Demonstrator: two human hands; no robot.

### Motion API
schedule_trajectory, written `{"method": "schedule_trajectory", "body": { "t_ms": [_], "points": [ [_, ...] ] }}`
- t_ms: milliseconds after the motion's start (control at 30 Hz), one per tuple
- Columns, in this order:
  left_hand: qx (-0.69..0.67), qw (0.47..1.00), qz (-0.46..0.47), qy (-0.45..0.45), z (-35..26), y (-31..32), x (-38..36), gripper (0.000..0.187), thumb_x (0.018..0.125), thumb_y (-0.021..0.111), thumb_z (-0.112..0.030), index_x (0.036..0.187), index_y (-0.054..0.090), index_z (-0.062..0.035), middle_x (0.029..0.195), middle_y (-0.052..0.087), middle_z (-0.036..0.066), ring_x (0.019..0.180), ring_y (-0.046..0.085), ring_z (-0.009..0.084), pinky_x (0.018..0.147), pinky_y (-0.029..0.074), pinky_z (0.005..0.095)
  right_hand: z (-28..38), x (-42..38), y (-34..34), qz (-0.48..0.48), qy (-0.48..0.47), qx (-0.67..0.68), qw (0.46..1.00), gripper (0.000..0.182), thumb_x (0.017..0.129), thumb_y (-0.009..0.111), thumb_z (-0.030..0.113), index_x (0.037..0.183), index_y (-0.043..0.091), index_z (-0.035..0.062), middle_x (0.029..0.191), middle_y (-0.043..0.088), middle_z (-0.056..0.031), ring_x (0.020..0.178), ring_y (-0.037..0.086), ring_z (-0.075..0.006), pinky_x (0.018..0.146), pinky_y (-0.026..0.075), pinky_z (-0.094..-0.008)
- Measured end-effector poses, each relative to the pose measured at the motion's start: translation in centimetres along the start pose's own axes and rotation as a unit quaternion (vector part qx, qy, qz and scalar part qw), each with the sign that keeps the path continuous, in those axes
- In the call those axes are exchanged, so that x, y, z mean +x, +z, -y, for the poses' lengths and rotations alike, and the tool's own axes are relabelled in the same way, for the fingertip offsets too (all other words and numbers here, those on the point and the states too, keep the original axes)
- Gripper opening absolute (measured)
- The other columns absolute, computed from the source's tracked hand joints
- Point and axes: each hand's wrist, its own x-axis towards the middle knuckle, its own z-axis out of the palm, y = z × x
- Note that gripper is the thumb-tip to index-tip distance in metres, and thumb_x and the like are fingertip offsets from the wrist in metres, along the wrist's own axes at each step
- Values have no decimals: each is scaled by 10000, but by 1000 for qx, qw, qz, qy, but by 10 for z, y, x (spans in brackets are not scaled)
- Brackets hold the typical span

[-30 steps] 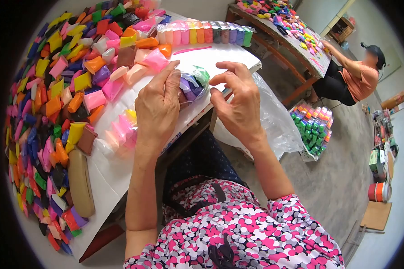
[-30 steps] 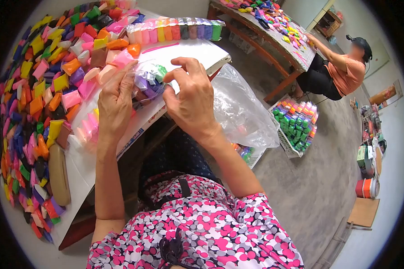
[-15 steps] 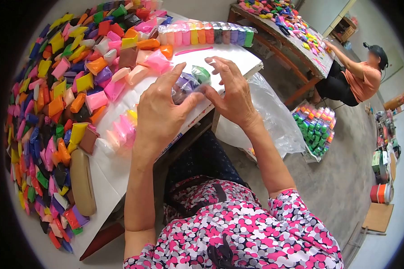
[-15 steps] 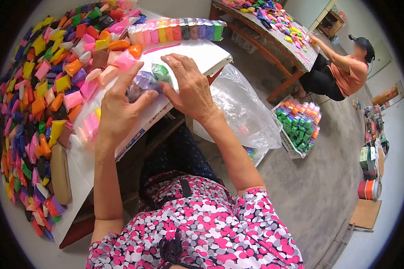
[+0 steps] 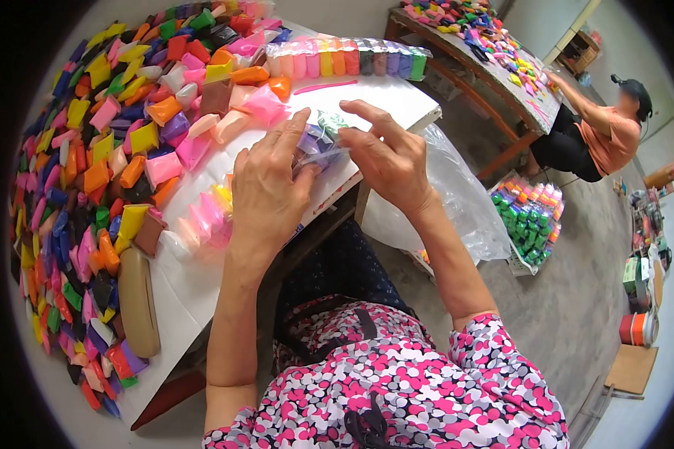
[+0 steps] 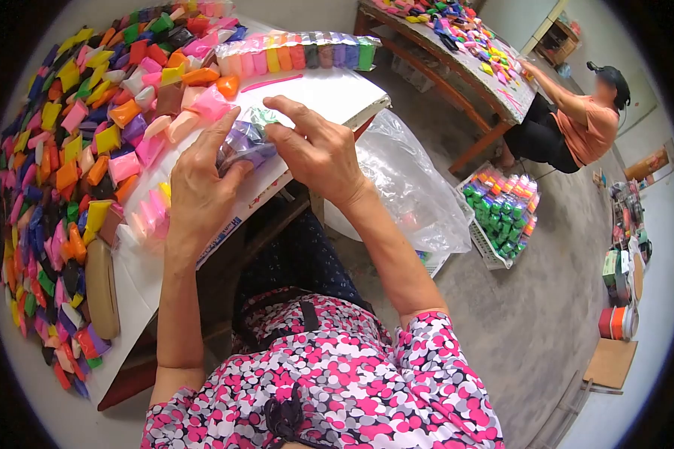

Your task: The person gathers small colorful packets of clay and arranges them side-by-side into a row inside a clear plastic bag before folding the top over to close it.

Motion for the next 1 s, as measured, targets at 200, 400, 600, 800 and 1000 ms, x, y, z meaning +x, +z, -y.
{"method": "schedule_trajectory", "body": {
  "t_ms": [200, 400, 600, 800, 1000],
  "points": [
    [42, 999, -20, 12, 6, 4, -2, 552, 788, 698, -64, 1323, 564, -51, 1115, 653, 182, 930, 648, 314, 895, 488, 395, -12, -8, -2, -26, -37, 26, 999, 144, 742, 707, -21, 853, 626, 24, 1146, 666, -109, 832, 706, -218, 642, 576, -314],
    [192, 979, -52, 48, 11, 14, -7, 641, 794, 719, -112, 1397, 501, -111, 1205, 608, 158, 1125, 582, 294, 1108, 306, 507, -18, -20, -1, -9, -71, -34, 997, 114, 768, 684, -6, 852, 609, 4, 1160, 642, -142, 870, 701, -252, 674, 578, -333],
    [363, 929, -58, 53, 4, 18, -19, 694, 801, 734, -240, 1434, 467, -143, 1346, 516, 159, 1319, 443, 308, 1131, 223, 591, -23, -26, 7, 31, -111, -114, 987, 111, 751, 666, -12, 831, 593, 13, 1086, 635, -116, 796, 664, -220, 657, 558, -332],
    [292, 954, -41, 52, -3, 7, -23, 603, 926, 556, -474, 1411, 498, -121, 1352, 505, 189, 1285, 453, 364, 1108, 218, 626, -32, -28, -5, -22, 11, 48, 999, 190, 673, 645, -67, 832, 611, 31, 982, 640, -105, 741, 652, -216, 606, 541, -329],
    [303, 950, -36, 67, 3, 9, -24, 579, 947, 535, -431, 1425, 476, -108, 1363, 501, 194, 1255, 475, 370, 1099, 241, 606, -20, 21, -21, 39, -24, 99, 994, 527, 642, 666, -32, 1148, 641, 111, 1200, 592, -128, 1000, 619, -285, 821, 538, -388]
  ]
}}
